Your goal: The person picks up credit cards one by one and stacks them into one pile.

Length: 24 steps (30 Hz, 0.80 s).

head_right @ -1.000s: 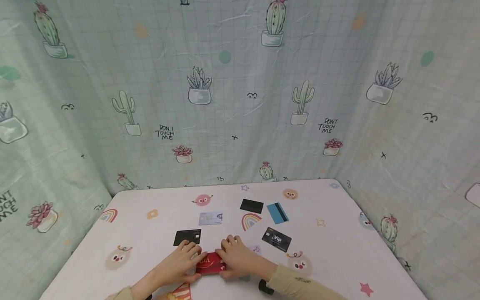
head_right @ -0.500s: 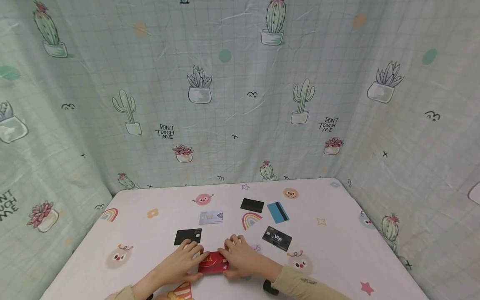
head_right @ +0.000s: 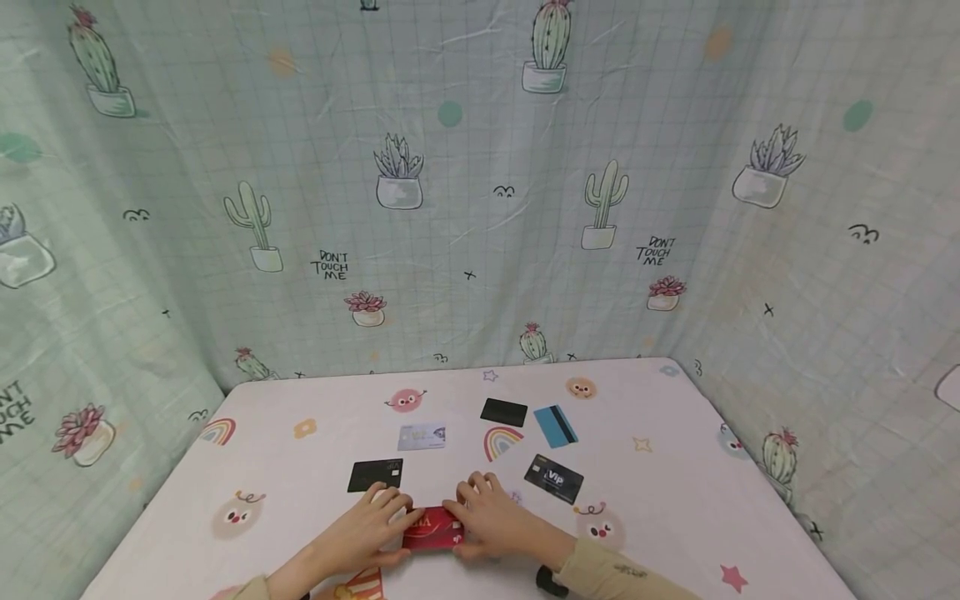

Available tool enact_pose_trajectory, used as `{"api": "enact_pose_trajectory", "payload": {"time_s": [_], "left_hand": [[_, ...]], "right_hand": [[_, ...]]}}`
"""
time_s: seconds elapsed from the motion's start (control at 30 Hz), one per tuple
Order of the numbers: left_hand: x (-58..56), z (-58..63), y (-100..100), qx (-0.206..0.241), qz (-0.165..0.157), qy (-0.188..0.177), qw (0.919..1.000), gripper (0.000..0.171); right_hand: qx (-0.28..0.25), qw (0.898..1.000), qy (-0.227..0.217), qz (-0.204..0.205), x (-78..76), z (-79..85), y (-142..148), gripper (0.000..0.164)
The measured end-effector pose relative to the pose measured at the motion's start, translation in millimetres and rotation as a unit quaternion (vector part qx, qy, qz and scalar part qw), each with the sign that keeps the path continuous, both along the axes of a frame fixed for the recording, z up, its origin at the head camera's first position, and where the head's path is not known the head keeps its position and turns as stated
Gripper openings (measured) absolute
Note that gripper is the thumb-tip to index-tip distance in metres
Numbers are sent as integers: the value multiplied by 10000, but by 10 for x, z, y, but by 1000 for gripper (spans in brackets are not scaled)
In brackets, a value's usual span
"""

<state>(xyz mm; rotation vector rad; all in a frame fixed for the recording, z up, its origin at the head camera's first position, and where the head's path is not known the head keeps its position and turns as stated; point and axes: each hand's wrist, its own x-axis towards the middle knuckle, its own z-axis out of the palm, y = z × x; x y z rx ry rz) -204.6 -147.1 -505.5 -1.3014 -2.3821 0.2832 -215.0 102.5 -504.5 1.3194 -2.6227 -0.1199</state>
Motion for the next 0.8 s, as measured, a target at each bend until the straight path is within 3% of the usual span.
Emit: {"api": "enact_pose_trajectory", "payload": {"time_s": [0.33, 0.8], "left_hand": [[18, -12, 52, 58, -178, 150, 9997, 45], [58, 24, 132, -93, -164, -160, 9997, 42]], "right_hand": [[-140, 9999, 4, 63, 59, 37, 109, 55], [-517, 9983, -260, 74, 115, 67, 273, 52]]}}
